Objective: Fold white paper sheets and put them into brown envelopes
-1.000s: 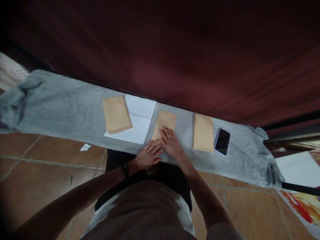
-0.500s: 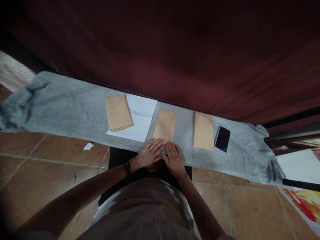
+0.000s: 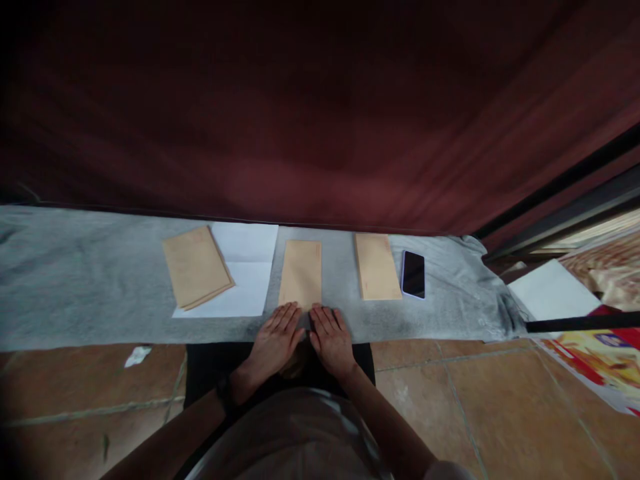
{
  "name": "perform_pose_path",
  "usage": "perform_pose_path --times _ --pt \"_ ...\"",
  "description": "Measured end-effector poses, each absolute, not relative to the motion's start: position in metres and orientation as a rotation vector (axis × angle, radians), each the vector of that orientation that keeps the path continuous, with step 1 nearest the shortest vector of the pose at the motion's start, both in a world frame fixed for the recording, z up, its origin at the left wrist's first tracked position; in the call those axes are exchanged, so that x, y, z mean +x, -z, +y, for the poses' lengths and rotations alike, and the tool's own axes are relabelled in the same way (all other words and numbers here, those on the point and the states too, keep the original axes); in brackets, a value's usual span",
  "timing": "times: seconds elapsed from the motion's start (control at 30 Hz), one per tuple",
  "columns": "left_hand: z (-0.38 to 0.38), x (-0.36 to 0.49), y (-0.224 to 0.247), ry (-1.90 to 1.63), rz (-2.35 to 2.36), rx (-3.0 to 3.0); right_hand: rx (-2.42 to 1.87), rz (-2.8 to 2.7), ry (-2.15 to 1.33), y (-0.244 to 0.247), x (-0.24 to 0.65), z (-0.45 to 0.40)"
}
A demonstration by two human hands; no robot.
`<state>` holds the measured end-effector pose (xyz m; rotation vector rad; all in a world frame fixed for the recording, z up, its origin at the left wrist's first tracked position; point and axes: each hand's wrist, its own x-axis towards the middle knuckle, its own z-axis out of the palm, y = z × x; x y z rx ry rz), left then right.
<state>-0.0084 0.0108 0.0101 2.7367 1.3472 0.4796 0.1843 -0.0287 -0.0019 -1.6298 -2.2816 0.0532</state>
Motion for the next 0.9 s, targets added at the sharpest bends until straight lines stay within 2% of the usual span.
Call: perform_pose_path --times 0.2,0.67,0.9 --pt "0.042 0.017 -0.004 -0.476 1.306 2.746 -1.593 -2.213 -0.004 0.003 0.182 -0.027" --pt "0.178 0.062 0.004 -0.430 1.387 2.696 -1.607 -2.153 -0.019 -0.004 0.177 -0.027" --pt "0.191 0.064 -0.008 -0.333 1.462 2.648 -1.597 -2.167 0.001 0.001 0.178 -0.028"
